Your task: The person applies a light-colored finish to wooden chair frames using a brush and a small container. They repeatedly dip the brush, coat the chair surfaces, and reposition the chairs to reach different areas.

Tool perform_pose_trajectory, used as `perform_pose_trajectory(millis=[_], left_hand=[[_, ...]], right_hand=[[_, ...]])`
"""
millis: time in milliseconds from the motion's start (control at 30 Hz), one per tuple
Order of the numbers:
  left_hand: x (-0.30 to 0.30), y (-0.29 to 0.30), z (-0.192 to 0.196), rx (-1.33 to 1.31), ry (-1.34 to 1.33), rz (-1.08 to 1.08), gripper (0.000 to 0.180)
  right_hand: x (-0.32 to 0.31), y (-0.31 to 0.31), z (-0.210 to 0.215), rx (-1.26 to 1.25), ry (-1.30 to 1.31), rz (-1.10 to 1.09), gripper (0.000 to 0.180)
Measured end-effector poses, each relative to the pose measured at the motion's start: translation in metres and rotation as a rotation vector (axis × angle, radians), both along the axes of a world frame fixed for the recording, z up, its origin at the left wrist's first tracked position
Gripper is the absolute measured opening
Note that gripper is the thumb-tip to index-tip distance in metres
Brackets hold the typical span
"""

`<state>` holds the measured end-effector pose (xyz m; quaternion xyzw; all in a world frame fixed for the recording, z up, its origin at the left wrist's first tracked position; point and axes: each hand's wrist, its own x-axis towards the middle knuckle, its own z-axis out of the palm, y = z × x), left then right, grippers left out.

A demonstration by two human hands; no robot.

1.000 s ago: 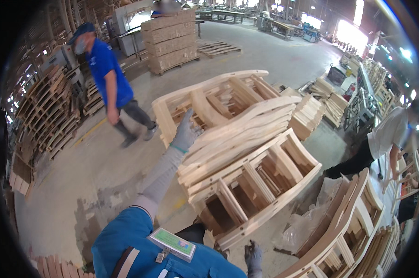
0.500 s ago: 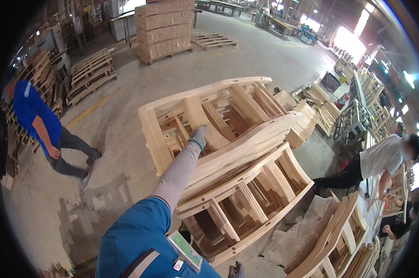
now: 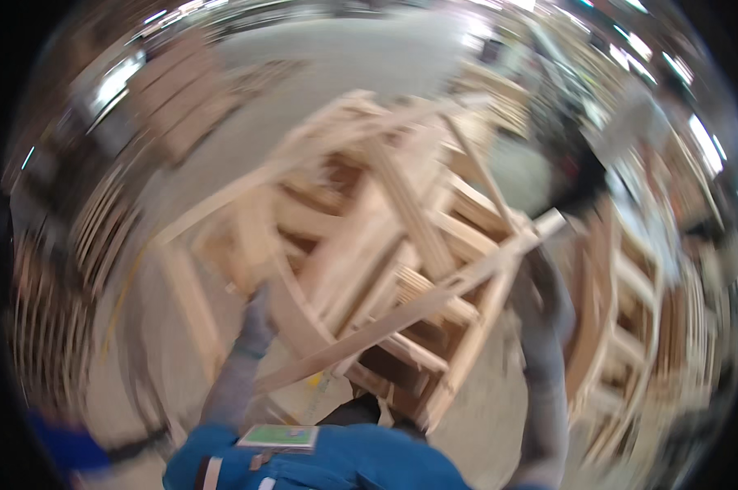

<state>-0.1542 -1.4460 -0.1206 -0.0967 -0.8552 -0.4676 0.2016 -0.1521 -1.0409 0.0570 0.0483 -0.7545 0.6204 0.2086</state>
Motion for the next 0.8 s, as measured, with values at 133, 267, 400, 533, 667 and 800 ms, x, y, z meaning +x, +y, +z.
perform_pose_trajectory(millis=[133,267,400,533,667,800], left_hand=[[0.042,0.028,0.053,0.596,-0.508,-0.184,0.039],[0.047,0.074,0.077,0.828,-0.715,-0.176,0.040],[0.003,0.111,0.063,-0.095,-0.233,-0.381,0.036],[-0.044,0.254,0.104,-0.145,-0.406,-0.501,0.034],[-0.051,0.417,0.161,-0.126,-0.131,-0.768,0.037],[-0.039,0.526,0.176,-0.189,0.367,-0.333,0.052]], right_hand=[[-0.035,0.021,-0.030,0.428,-0.099,0.040,0.052],[0.006,0.061,-0.023,-0.277,-0.449,0.259,0.060],[0.111,0.129,-0.038,-0.254,-0.266,0.054,0.057],[0.184,0.186,-0.067,0.193,0.059,-0.501,0.052],[0.227,0.235,-0.083,-1.072,-0.168,-0.543,0.065],[0.253,0.304,-0.081,-1.150,0.049,-0.785,0.065]])
